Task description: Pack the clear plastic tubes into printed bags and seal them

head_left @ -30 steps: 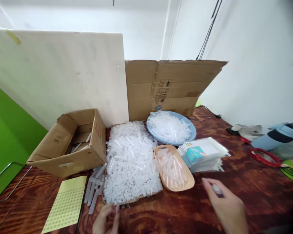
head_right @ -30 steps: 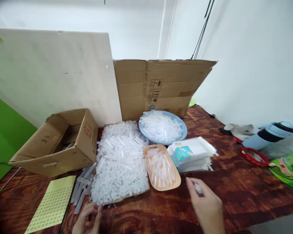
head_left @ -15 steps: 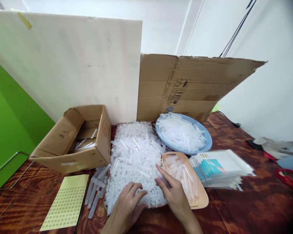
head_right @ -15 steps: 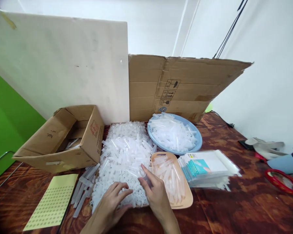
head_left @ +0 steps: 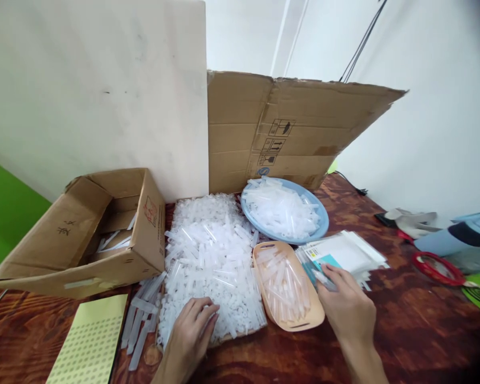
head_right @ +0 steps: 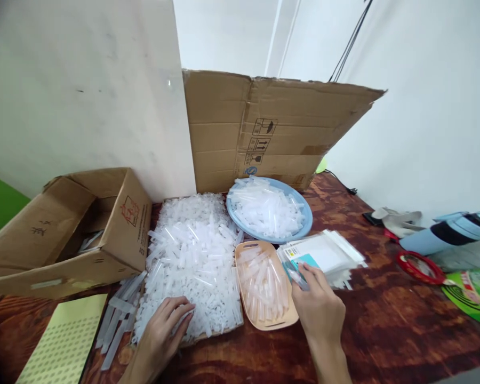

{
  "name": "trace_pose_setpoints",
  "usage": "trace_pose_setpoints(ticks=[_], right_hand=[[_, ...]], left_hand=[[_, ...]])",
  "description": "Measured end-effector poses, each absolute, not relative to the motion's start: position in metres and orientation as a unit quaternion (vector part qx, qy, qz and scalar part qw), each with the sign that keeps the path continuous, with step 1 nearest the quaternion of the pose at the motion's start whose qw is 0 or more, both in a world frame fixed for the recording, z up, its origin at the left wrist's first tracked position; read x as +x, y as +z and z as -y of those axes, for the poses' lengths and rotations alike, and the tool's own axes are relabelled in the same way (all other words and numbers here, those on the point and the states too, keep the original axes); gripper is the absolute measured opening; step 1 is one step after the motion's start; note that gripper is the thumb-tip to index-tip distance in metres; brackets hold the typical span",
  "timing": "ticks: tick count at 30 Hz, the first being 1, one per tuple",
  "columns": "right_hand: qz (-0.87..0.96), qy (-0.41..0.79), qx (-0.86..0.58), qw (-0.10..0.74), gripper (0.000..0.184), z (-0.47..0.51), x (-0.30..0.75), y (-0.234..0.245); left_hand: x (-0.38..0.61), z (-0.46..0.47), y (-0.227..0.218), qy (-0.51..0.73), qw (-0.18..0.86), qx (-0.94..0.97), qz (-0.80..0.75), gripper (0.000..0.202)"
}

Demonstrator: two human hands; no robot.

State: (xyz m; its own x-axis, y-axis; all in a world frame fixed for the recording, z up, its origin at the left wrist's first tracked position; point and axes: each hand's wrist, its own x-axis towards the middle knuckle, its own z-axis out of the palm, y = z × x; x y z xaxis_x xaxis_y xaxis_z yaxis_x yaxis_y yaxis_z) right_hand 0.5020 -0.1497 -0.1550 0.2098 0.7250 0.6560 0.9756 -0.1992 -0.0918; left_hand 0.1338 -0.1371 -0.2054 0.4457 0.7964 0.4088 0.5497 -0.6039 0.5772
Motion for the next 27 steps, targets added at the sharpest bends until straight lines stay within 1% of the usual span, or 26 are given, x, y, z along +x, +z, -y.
trace_pose_setpoints(ticks=[3,5,7,8,9,10,11,12,13,14,15,17,18,19,21,23,25,27], right_hand=[[0.572,-0.282,-0.703,0.314,0.014,0.151,0.501,-0.163],[0.56,-0.282,-0.69,0.361,0.013,0.151,0.494,-0.162],[0.544,-0.264,-0.671,0.429,0.012,0.153,0.477,-0.159],[0.55,-0.239,-0.658,0.456,0.011,0.156,0.463,-0.157],[0.565,-0.206,-0.642,0.475,0.01,0.16,0.447,-0.156],[0.611,-0.135,-0.627,0.464,0.011,0.164,0.427,-0.155],[0.673,-0.056,-0.587,0.446,0.016,0.167,0.407,-0.154],[0.737,0.027,-0.529,0.42,0.02,0.171,0.386,-0.154],[0.785,0.104,-0.468,0.393,0.022,0.173,0.368,-0.153],[0.799,0.166,-0.439,0.376,0.022,0.174,0.351,-0.152],[0.79,0.216,-0.436,0.373,0.027,0.174,0.339,-0.151],[0.744,0.288,-0.473,0.375,0.051,0.172,0.327,-0.149],[0.72,0.311,-0.494,0.374,0.058,0.17,0.327,-0.148],[0.707,0.331,-0.507,0.367,0.059,0.168,0.329,-0.147],[0.701,0.361,-0.503,0.353,0.051,0.164,0.336,-0.148],[0.685,0.383,-0.502,0.363,0.041,0.161,0.341,-0.152],[0.633,0.403,-0.518,0.41,0.026,0.158,0.341,-0.154],[0.57,0.42,-0.519,0.478,0.015,0.155,0.34,-0.154]], left_hand=[[0.138,0.14,-0.198,0.362,0.237,0.791,-0.433,0.02],[0.142,0.143,-0.192,0.386,0.284,0.747,-0.461,0.02],[0.147,0.146,-0.186,0.412,0.35,0.684,-0.49,0.027],[0.15,0.147,-0.183,0.426,0.395,0.642,-0.5,0.034],[0.153,0.147,-0.18,0.438,0.454,0.594,-0.5,0.044],[0.156,0.147,-0.178,0.448,0.521,0.538,-0.489,0.056],[0.159,0.147,-0.176,0.449,0.592,0.475,-0.472,0.068],[0.161,0.146,-0.175,0.445,0.654,0.409,-0.455,0.074],[0.162,0.146,-0.174,0.438,0.7,0.349,-0.444,0.074],[0.161,0.145,-0.173,0.436,0.724,0.302,-0.442,0.07],[0.158,0.145,-0.173,0.441,0.727,0.271,-0.451,0.063],[0.143,0.146,-0.176,0.475,0.696,0.248,-0.478,0.055],[0.133,0.148,-0.177,0.494,0.676,0.246,-0.489,0.054],[0.121,0.151,-0.179,0.508,0.66,0.246,-0.496,0.053],[0.097,0.159,-0.181,0.515,0.639,0.257,-0.51,0.049],[0.076,0.168,-0.18,0.483,0.63,0.311,-0.523,0.041],[0.062,0.175,-0.176,0.408,0.629,0.399,-0.527,0.036],[0.056,0.179,-0.171,0.331,0.634,0.469,-0.519,0.038]])
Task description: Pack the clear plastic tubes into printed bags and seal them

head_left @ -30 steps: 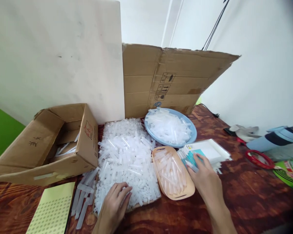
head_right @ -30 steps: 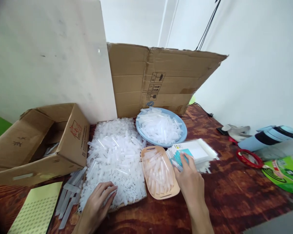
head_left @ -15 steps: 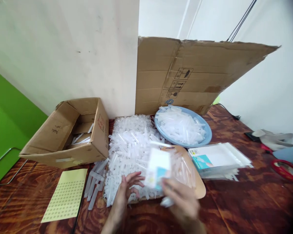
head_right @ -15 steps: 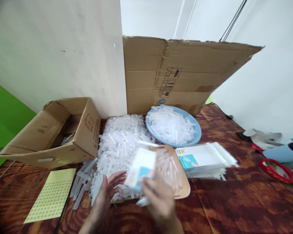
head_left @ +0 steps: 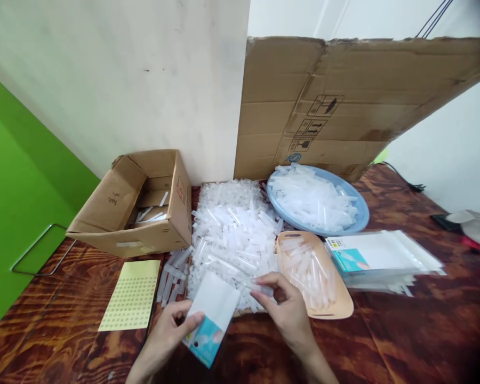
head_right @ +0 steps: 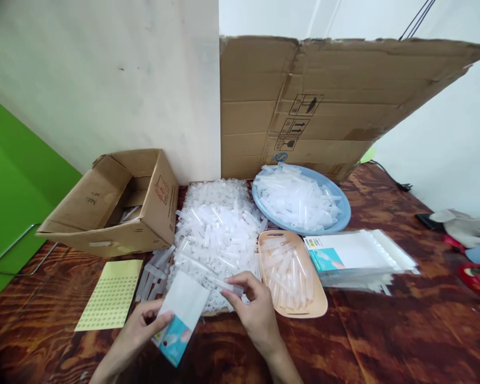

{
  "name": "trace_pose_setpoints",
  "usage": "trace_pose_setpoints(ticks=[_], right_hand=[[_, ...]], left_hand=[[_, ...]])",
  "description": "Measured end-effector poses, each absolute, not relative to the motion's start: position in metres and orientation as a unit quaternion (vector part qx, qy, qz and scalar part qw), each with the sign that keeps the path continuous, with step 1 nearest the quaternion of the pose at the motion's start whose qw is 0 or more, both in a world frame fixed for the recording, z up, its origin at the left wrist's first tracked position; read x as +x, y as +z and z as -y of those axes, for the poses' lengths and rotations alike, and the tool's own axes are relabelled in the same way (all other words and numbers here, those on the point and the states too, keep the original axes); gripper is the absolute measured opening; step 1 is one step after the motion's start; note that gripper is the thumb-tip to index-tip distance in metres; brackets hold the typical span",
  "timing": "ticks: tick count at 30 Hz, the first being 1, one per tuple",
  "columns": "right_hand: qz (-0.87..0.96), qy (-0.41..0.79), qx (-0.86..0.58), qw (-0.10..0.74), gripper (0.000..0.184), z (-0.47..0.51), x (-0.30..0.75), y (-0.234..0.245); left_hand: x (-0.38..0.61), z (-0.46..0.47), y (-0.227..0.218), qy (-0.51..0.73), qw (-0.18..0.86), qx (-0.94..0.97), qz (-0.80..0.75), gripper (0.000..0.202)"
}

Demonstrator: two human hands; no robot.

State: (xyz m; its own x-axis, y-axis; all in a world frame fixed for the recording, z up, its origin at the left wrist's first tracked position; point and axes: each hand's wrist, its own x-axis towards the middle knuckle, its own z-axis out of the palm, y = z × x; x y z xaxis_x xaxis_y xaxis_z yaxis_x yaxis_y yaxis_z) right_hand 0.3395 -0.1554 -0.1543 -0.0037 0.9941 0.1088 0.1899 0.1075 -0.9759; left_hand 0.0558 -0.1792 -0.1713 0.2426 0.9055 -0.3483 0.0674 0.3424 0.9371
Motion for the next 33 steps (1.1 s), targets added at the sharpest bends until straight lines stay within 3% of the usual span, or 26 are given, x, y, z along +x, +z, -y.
trace_pose_setpoints(ticks=[3,9,14,18,26,29,32,33], right_hand=[[0.542,0.458,-0.462,0.532,0.016,0.153,0.339,-0.147],[0.527,0.572,-0.417,0.47,0.027,0.164,0.338,-0.136],[0.503,0.575,-0.447,0.466,0.026,0.172,0.324,-0.143],[0.598,0.532,-0.429,0.418,0.026,0.169,0.32,-0.139],[0.698,0.545,-0.367,0.286,0.029,0.175,0.334,-0.129],[0.733,0.489,-0.389,0.267,0.026,0.159,0.361,-0.118],[0.73,0.292,-0.517,0.337,0.024,0.119,0.399,-0.101],[0.73,0.222,-0.558,0.325,0.024,0.101,0.411,-0.095]], left_hand=[[0.054,0.181,-0.166,0.277,0.653,0.491,-0.505,0.043],[0.052,0.188,-0.173,0.269,0.711,0.451,-0.468,0.045],[0.064,0.193,-0.182,0.314,0.737,0.364,-0.475,0.046],[0.074,0.193,-0.186,0.339,0.712,0.33,-0.519,0.049],[0.07,0.191,-0.176,0.284,0.676,0.448,-0.511,0.054],[0.069,0.195,-0.168,0.238,0.628,0.539,-0.508,0.047],[0.075,0.201,-0.163,0.197,0.537,0.657,-0.491,0.03],[0.079,0.203,-0.162,0.196,0.503,0.695,-0.475,0.025]])
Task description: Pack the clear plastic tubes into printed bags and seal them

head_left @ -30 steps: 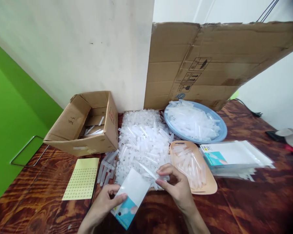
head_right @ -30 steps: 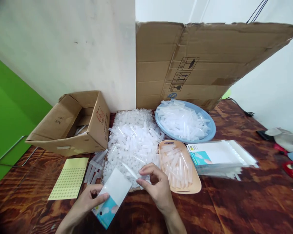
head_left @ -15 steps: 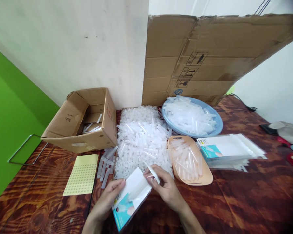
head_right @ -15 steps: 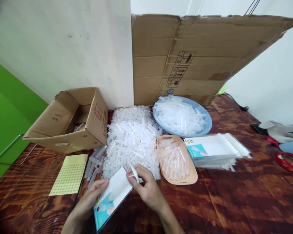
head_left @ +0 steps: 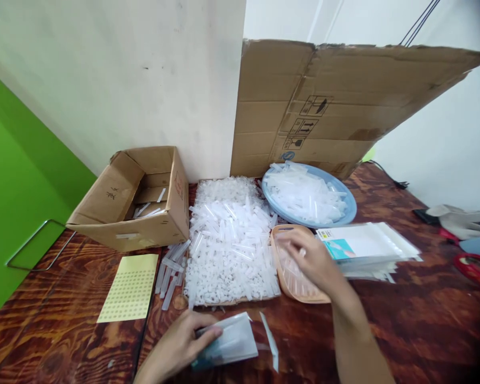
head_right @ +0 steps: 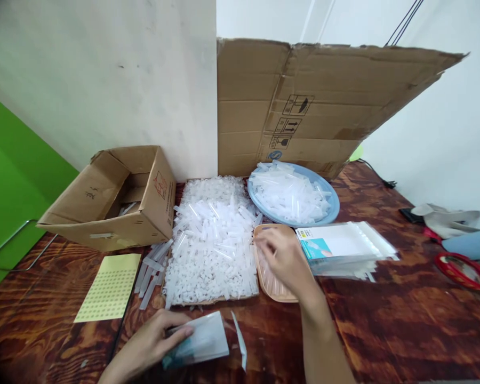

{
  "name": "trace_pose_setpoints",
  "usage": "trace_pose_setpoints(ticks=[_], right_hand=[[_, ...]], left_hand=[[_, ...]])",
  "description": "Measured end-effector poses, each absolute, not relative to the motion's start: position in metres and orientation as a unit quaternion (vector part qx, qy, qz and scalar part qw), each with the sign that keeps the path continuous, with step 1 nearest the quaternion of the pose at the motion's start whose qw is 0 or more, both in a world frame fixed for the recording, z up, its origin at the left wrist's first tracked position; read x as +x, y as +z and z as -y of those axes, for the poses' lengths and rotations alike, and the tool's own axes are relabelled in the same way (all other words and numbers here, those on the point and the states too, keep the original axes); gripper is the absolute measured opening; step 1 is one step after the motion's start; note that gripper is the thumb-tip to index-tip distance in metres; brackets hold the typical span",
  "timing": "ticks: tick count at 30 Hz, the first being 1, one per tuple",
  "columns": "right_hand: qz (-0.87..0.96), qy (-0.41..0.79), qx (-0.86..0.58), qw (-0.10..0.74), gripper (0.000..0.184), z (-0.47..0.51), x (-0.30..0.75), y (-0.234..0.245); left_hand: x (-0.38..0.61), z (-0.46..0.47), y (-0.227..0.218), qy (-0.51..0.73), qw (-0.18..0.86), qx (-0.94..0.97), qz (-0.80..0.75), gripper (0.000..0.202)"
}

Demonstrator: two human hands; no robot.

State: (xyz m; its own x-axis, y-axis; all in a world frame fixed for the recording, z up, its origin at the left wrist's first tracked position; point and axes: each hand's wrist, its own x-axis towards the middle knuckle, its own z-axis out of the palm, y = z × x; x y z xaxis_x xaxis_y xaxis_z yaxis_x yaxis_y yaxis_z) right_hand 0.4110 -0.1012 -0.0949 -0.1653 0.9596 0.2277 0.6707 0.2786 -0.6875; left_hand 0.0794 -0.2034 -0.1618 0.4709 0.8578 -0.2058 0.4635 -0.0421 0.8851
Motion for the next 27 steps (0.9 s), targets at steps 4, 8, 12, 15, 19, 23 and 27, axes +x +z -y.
trace_pose_setpoints(ticks=[4,8,12,15,19,23,27], right_hand=[[0.66,0.053,-0.724,0.194,0.023,0.024,0.435,-0.085],[0.625,0.048,-0.768,0.131,0.025,-0.031,0.429,-0.095],[0.622,0.062,-0.776,0.087,0.022,-0.053,0.422,-0.104],[0.639,0.056,-0.762,0.091,0.023,-0.054,0.424,-0.102],[0.669,0.006,-0.728,0.148,0.029,-0.033,0.422,-0.093],[0.724,0.036,-0.616,0.31,0.019,0.02,0.406,-0.083],[0.728,0.223,-0.517,0.392,0.008,0.088,0.385,-0.085]], left_hand=[[0.099,0.203,-0.163,0.246,0.376,0.787,-0.423,0.024],[0.105,0.196,-0.171,0.28,0.297,0.788,-0.461,0.017],[0.096,0.199,-0.184,0.212,0.258,0.78,-0.529,0.012],[0.096,0.21,-0.194,0.152,0.236,0.781,-0.558,0.009],[0.113,0.221,-0.204,0.128,0.172,0.773,-0.598,0.009],[0.133,0.223,-0.212,0.132,0.103,0.733,-0.66,0.01],[0.14,0.225,-0.223,0.158,0.056,0.738,-0.654,0.013]])
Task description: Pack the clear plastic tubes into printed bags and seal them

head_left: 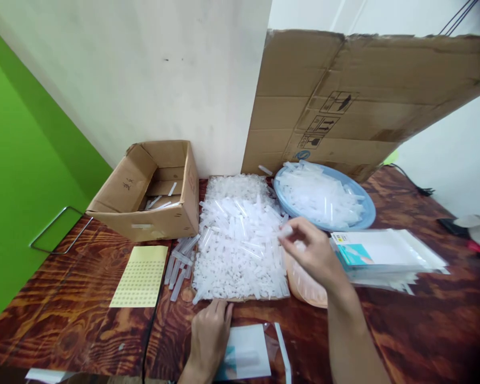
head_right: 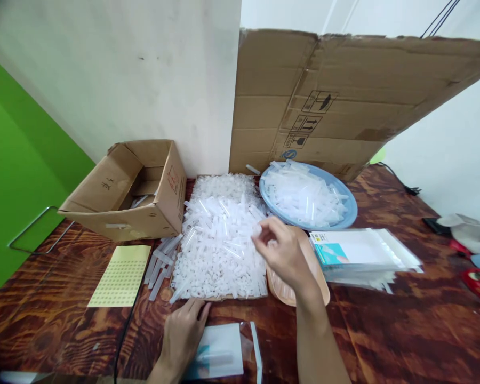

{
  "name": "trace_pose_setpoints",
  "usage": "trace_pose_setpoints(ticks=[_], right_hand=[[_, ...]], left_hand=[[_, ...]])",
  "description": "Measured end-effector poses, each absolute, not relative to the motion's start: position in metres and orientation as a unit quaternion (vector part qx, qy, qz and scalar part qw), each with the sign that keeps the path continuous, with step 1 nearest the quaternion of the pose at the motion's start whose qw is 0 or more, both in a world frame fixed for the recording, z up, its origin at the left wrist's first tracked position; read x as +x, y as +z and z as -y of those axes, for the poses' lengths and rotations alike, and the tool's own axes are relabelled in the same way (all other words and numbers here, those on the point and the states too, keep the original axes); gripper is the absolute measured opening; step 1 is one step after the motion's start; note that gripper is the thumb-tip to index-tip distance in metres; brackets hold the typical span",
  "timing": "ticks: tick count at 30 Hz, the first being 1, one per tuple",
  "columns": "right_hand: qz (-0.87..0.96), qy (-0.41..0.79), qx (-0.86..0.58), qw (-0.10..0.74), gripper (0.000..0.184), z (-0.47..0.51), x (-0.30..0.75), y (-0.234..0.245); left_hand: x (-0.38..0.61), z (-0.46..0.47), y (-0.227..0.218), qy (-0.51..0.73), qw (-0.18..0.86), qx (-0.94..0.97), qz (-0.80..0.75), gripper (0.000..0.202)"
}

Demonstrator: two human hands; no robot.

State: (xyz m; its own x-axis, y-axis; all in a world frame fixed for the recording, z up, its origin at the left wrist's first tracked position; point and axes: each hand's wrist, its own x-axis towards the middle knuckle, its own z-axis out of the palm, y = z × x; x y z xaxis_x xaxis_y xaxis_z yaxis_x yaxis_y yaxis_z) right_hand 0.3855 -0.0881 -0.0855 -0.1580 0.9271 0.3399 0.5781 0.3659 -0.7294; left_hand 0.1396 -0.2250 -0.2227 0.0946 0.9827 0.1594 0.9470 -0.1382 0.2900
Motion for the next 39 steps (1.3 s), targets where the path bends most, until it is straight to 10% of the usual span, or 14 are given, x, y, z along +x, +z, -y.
trace_pose_setpoints(ticks=[6,20,39], right_hand=[[0.675,0.475,-0.45,0.34,0.014,0.161,0.361,-0.127],[0.677,0.456,-0.48,0.321,0.013,0.209,0.33,-0.195],[0.512,0.594,-0.37,0.498,0.014,0.214,0.324,-0.183]], left_hand=[[0.132,0.226,-0.227,0.158,0.042,0.768,-0.619,0.014],[0.137,0.217,-0.209,0.091,0.106,0.787,-0.601,0.014],[0.134,0.215,-0.163,0.465,0.45,0.597,-0.475,0.011]])
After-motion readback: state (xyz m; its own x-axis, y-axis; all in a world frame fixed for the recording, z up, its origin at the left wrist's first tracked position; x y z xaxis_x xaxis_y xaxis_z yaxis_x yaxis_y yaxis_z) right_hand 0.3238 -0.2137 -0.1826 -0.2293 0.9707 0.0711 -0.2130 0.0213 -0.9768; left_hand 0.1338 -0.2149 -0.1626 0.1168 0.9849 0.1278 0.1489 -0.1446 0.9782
